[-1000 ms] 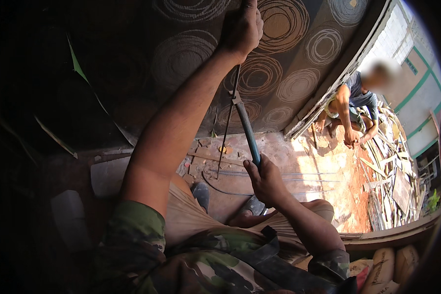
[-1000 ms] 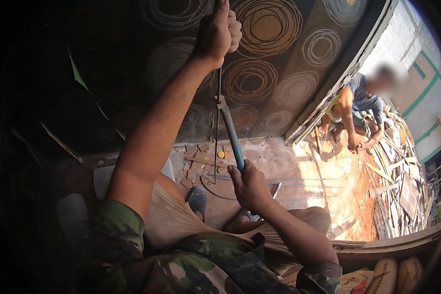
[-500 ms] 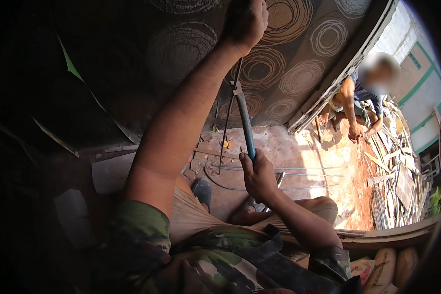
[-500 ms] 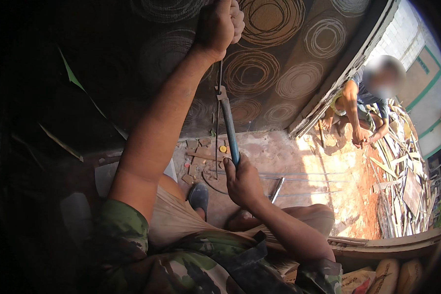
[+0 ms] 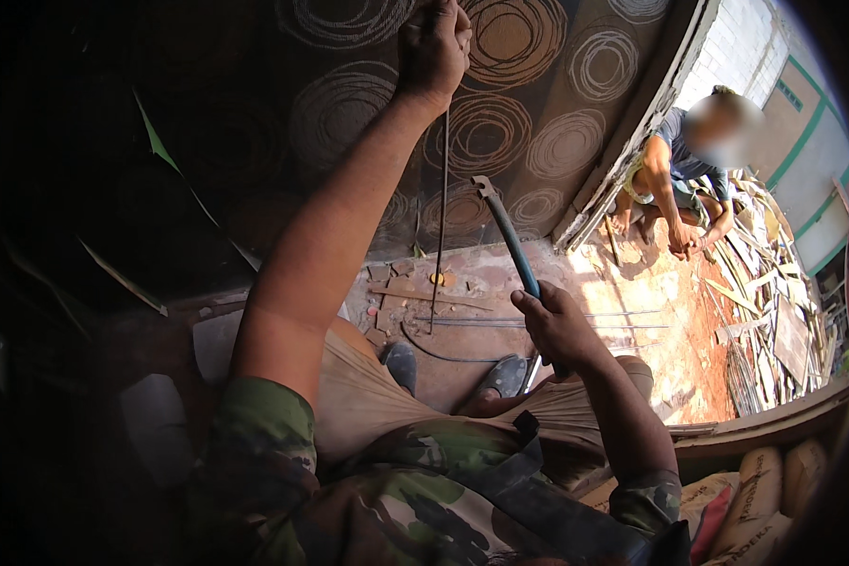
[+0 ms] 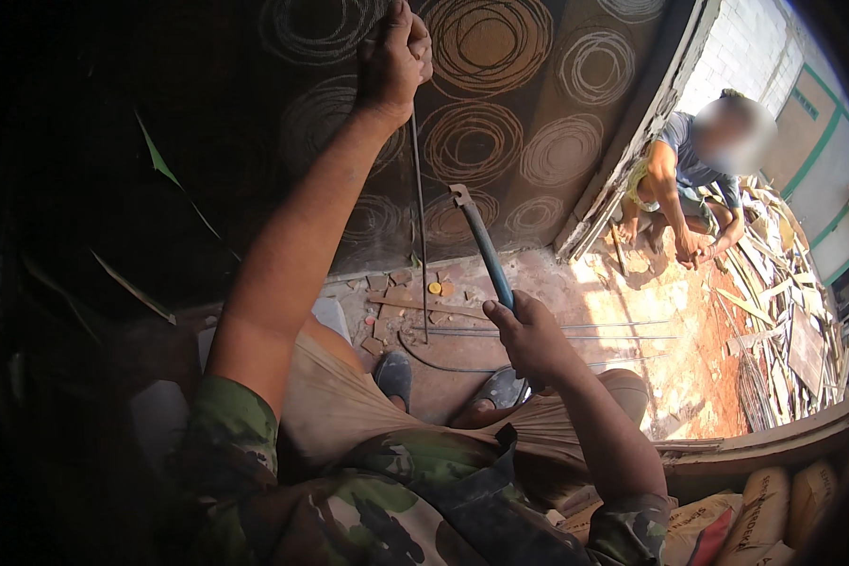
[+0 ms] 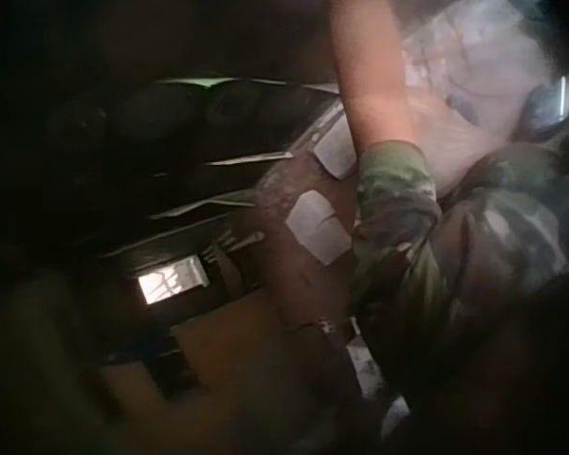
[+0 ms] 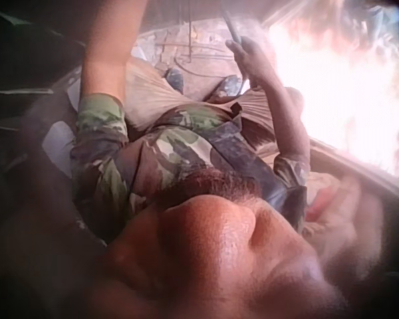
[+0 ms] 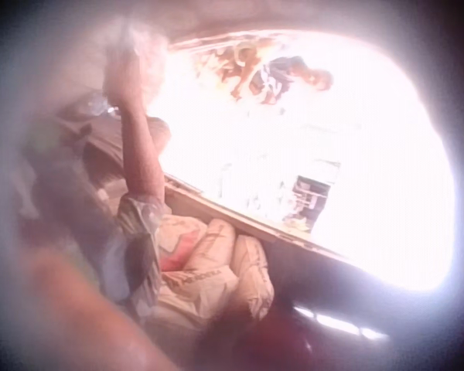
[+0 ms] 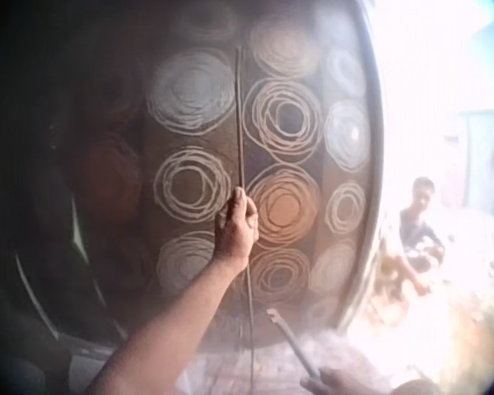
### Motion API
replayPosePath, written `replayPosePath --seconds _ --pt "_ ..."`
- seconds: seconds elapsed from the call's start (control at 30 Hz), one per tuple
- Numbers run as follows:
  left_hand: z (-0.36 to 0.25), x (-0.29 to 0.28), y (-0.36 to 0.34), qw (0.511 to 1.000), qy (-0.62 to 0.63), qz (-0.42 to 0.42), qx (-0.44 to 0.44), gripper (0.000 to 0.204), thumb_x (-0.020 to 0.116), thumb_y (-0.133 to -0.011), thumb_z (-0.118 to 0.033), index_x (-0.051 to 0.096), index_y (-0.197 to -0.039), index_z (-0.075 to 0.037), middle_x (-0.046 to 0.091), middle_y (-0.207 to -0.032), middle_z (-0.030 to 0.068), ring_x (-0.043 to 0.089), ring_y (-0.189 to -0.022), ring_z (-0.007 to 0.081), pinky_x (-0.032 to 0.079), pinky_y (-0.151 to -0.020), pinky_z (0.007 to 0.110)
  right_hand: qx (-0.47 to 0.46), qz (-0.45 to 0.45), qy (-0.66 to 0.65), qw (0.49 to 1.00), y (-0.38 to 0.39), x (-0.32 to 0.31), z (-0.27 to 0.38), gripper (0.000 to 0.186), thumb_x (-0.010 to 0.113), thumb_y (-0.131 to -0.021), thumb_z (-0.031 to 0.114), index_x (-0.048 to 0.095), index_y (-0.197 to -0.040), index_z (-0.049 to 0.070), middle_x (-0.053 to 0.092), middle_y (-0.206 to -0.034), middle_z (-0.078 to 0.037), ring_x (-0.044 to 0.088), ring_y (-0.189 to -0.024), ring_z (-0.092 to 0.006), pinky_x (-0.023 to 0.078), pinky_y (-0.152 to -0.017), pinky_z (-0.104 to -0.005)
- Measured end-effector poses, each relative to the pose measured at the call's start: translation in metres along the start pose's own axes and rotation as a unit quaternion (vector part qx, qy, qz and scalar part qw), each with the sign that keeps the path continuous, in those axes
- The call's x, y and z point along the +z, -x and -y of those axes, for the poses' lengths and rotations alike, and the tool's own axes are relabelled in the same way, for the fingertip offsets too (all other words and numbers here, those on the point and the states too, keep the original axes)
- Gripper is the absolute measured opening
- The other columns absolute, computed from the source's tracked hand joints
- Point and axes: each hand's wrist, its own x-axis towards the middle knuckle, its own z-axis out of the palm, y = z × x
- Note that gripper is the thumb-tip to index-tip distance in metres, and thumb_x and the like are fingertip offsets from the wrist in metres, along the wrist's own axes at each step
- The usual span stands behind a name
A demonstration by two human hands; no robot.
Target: The person carries metal rods into a cluttered room, then sits on the floor and uses a hammer and a cylindrical pipe to bend the rods into curved shapes. The person repeatedly positions the rods against the pipe and strikes them to form hooks.
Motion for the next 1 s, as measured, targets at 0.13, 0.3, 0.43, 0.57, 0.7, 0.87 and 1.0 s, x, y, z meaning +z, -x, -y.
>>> replayPosePath --seconds 0.13,0.3,0.43,0.57,0.7,0.87,1.0 --pt "0.002 -0.004 -0.004 1.0 0.01 0.01 0.001 0.053 0.051 -0.113 -0.057 0.043 -0.073 -0.023 0.034 -0.06 -0.0095 0.032 -0.047 0.004 0.021 -0.043 0.024 -0.024 0.016 0.028 0.999 -0.003 0.016 -0.027 0.04 0.063 -0.111 0.042 0.054 -0.097 0.005 0.052 -0.07 -0.004 0.052 -0.059 -0.0149 0.046 -0.054 -0.0369" --pt "0.005 0.005 -0.009 1.0 0.017 0.016 0.007 0.054 0.049 -0.114 -0.056 0.039 -0.072 -0.023 0.033 -0.059 -0.0099 0.031 -0.044 0.0046 0.021 -0.041 0.025 -0.057 -0.01 0.083 0.995 -0.015 0.039 -0.028 0.045 0.064 -0.11 0.044 0.058 -0.102 0.0 0.058 -0.073 -0.013 0.06 -0.07 -0.0251 0.048 -0.069 -0.0457" --pt "0.008 0.003 -0.014 0.997 0.053 0.063 0.005 0.054 0.048 -0.116 -0.051 0.038 -0.071 -0.022 0.034 -0.06 -0.0095 0.033 -0.046 0.005 0.024 -0.041 0.026 -0.038 0.01 0.077 0.996 -0.012 0.039 -0.01 0.046 0.063 -0.11 0.043 0.058 -0.103 -0.001 0.06 -0.074 -0.018 0.064 -0.072 -0.0287 0.05 -0.071 -0.0479" --pt "0.02 0.011 -0.03 0.993 0.07 0.014 0.094 0.049 0.05 -0.117 -0.041 0.045 -0.074 -0.019 0.038 -0.066 -0.0078 0.037 -0.056 0.0053 0.031 -0.049 0.026 -0.067 0.012 0.115 0.991 -0.017 0.037 -0.011 0.038 0.062 -0.113 0.04 0.05 -0.097 0.007 0.049 -0.067 0.002 0.05 -0.053 -0.0094 0.043 -0.046 -0.0326" --pt "0.019 0.008 -0.021 0.997 0.044 -0.003 0.07 0.051 0.05 -0.117 -0.04 0.046 -0.074 -0.015 0.041 -0.066 -0.007 0.04 -0.059 0.006 0.033 -0.052 0.027 -0.085 -0.043 0.153 0.984 -0.028 0.055 -0.026 0.039 0.06 -0.113 0.037 0.055 -0.103 0.0 0.053 -0.069 -0.007 0.052 -0.06 -0.0159 0.045 -0.057 -0.0401" --pt "0.011 0.009 -0.015 0.989 -0.067 0.003 0.131 0.057 0.044 -0.118 -0.044 0.045 -0.072 -0.012 0.042 -0.063 -0.0047 0.042 -0.059 0.0093 0.034 -0.054 0.032 -0.107 -0.078 0.152 0.979 -0.034 0.076 -0.037 0.04 0.06 -0.111 0.036 0.056 -0.107 -0.004 0.066 -0.078 -0.032 0.068 -0.078 -0.0538 0.05 -0.066 -0.0564" --pt "0.008 0.016 -0.001 0.968 -0.161 0.002 0.191 0.062 0.041 -0.118 -0.047 0.044 -0.069 -0.008 0.041 -0.06 -0.0017 0.042 -0.059 0.0121 0.035 -0.056 0.037 -0.102 -0.089 0.152 0.979 -0.037 0.081 -0.047 0.038 0.059 -0.112 0.034 0.055 -0.104 -0.003 0.066 -0.077 -0.032 0.068 -0.077 -0.054 0.049 -0.064 -0.0581"
